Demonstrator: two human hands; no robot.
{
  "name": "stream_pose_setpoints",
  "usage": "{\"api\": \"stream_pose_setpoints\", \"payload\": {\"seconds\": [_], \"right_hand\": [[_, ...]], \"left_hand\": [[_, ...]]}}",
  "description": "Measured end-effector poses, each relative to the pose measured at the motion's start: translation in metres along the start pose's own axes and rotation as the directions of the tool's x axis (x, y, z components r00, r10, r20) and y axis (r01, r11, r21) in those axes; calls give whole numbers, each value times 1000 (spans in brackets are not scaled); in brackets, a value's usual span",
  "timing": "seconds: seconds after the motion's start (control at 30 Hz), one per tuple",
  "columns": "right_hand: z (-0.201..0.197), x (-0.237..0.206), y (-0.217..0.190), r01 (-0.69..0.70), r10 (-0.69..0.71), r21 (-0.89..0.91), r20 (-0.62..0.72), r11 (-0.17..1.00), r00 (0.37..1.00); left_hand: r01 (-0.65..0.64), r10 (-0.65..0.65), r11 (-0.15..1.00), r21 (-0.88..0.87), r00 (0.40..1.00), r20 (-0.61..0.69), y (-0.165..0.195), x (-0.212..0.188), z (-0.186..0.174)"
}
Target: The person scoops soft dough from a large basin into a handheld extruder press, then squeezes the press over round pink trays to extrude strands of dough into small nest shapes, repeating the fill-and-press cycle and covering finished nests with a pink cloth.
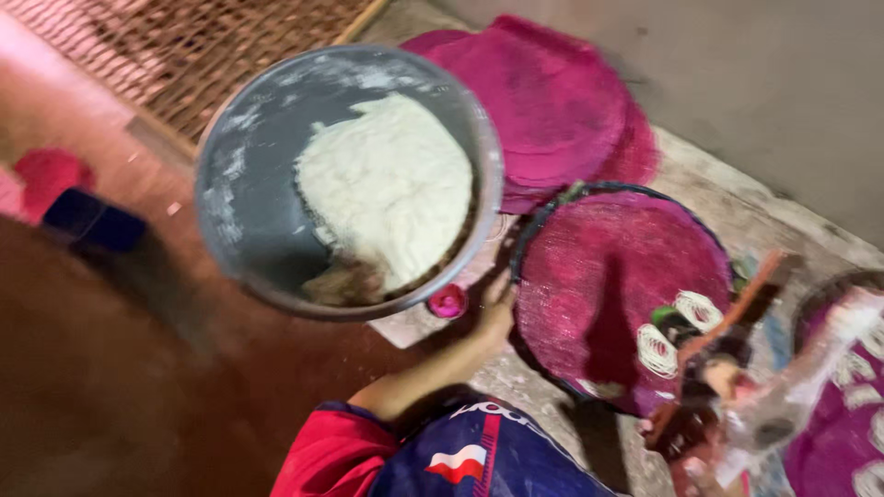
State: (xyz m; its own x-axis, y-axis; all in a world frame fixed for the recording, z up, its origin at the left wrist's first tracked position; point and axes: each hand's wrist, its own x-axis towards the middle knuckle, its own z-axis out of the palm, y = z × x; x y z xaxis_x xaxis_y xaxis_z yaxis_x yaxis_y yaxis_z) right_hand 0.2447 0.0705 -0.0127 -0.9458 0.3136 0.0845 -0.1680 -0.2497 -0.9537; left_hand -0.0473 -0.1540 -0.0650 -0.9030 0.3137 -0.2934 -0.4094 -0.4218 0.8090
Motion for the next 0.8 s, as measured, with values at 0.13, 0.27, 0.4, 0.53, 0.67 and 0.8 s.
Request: {"api": "stream_pose_setpoints", "payload": {"seconds": [0.13,0.27,0.4,0.53,0.67,0.8], "right_hand": [[6,31,15,38,-36,42,-38,998,999],[19,59,15,39,-36,52,-51,998,998],[36,58,6,21,-18,32,-89,999,996],[35,14,0,-163,151,-46,-197,986,969],[-1,-10,-33,-570,466,-179,-408,802,785],[-37,6,-105,-806,770,-387,-291,447,567]], "left_hand": [[-273,320,838,473,947,-20,9,-8,-5],[-644,649,471,603,716,257,47,-38,13],[-135,182,983,-124,816,549,100,-30,65],[577,87,742,-341,422,902,144,5,95],[594,153,757,-273,246,957,148,4,113],[693,182,634,-343,298,937,127,4,145]]}}
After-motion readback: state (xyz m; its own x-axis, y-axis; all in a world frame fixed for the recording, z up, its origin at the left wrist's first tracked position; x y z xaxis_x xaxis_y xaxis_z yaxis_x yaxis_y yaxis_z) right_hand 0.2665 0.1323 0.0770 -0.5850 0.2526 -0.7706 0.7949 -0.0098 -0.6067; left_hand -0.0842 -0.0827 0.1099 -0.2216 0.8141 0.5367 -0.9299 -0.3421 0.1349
